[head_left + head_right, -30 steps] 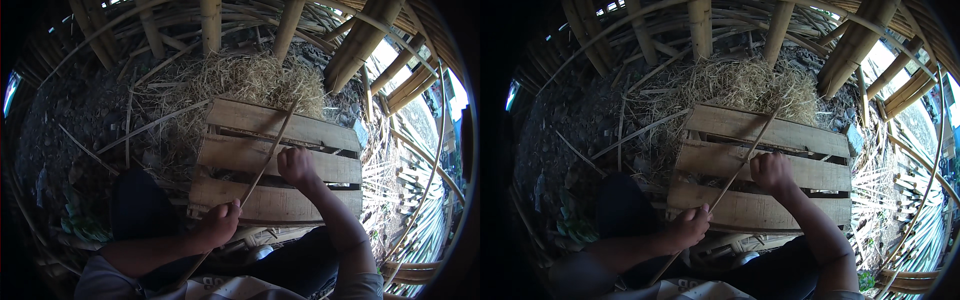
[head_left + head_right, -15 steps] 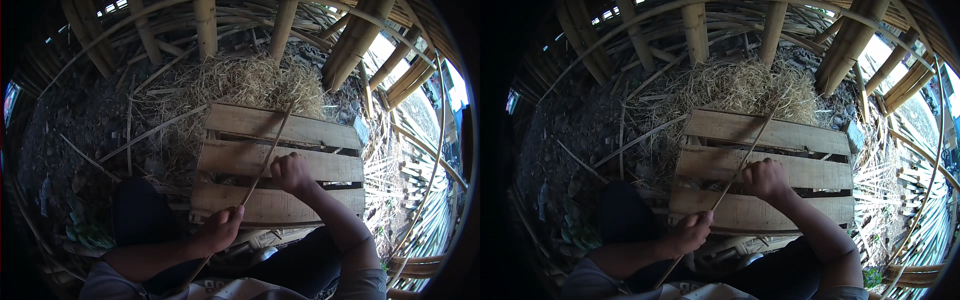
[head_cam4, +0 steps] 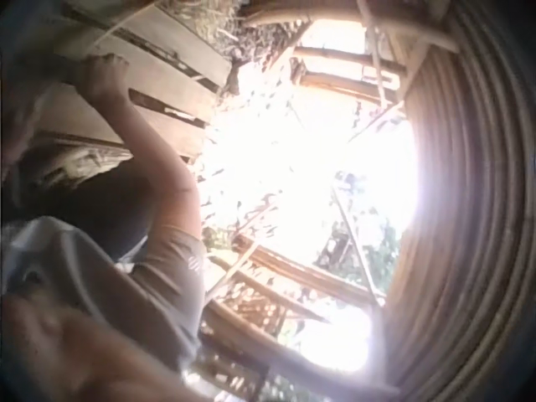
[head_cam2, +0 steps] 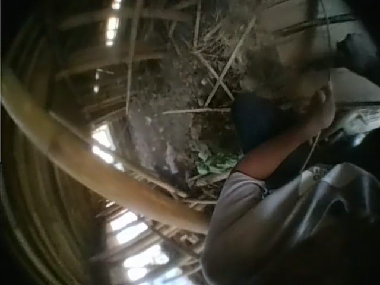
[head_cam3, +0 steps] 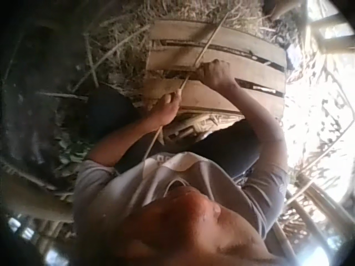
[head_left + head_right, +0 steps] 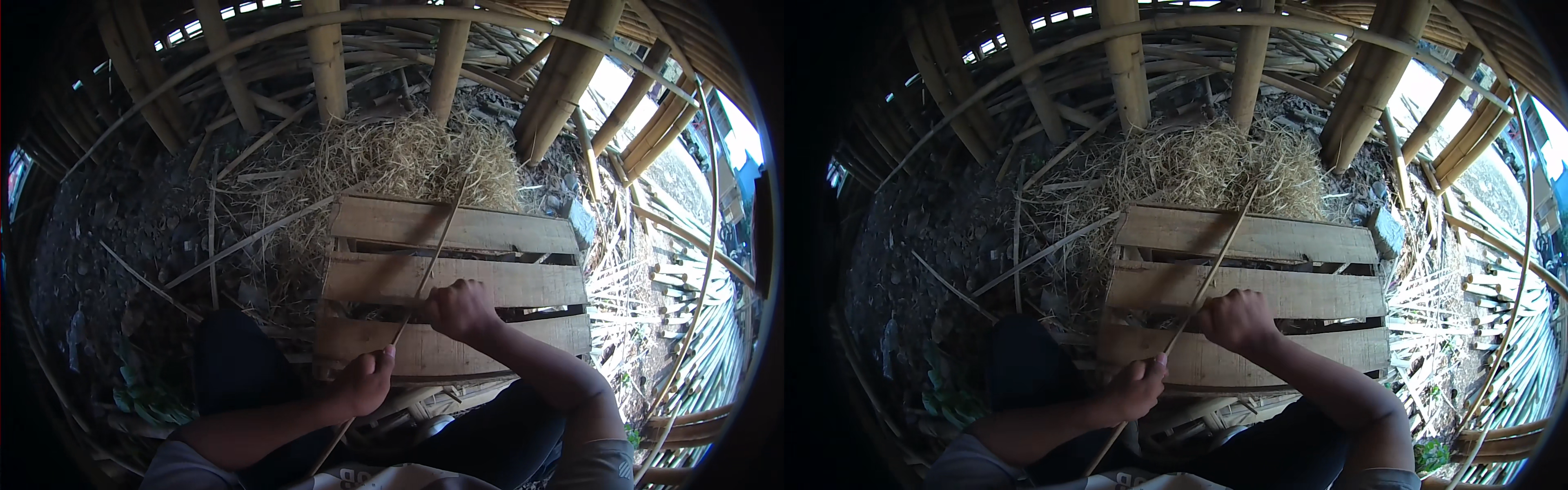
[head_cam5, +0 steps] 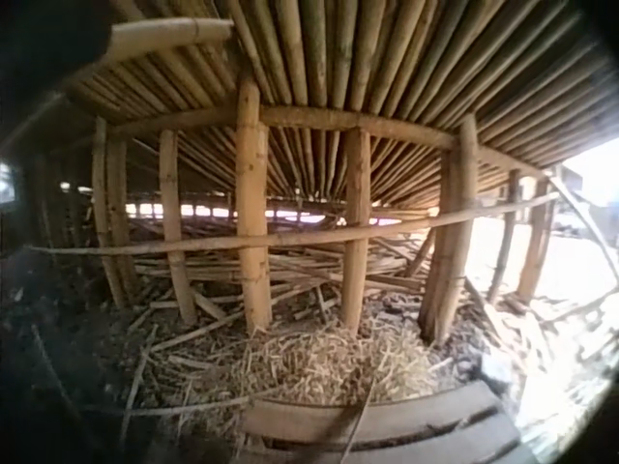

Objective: The person uses a knife to shave and smooth a long bamboo stick held against a wooden pallet. The person repeatedly scrapes the surface of the bamboo to remove thin layers.

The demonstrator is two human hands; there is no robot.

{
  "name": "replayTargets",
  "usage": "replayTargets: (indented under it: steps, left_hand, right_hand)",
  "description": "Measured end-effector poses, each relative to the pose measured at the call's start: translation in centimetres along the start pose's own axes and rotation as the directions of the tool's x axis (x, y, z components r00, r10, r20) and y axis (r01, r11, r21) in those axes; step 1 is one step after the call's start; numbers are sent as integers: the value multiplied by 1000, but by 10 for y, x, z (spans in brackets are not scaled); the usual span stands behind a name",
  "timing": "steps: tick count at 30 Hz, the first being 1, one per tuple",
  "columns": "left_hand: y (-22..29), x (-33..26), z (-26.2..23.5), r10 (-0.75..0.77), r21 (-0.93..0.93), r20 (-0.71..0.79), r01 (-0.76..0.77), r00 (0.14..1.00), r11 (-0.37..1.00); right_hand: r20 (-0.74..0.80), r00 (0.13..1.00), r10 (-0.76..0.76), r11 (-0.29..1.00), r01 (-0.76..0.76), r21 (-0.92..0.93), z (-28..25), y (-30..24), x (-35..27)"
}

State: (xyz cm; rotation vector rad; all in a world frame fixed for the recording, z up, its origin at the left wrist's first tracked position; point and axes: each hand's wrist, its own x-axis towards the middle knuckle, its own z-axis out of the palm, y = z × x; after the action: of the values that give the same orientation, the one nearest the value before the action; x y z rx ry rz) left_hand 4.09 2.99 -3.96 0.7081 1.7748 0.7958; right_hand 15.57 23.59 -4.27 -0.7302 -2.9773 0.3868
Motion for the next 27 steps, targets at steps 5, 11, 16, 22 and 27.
replayTargets:
  steps: [5, 11, 16, 22, 27]
  left_hand:
    - [-9, -8, 4, 0, -7, -30, -1, 1000, 1000]
    - [-23, -14, 3, 87, 175, -60, -75, 994, 982]
    - [-14, -21, 4, 254, 143, -150, -233, 956, 962]
    - [-5, -22, 5, 260, 124, -171, -241, 950, 962]
    - [-5, -18, 4, 180, 98, -127, -168, 975, 981]
  right_hand:
    - [-308, 834, -458, 870, 350, -348, 14, 50, 9]
    - [-221, 938, -266, 956, 227, -184, 2, 15, 5]
    - [-89, 970, -226, 974, 223, -51, -3, -18, -3]
    - [-170, 935, -312, 943, 284, -173, 6, -4, -1]
    - [-482, 652, -585, 779, 288, -557, 15, 20, 11]
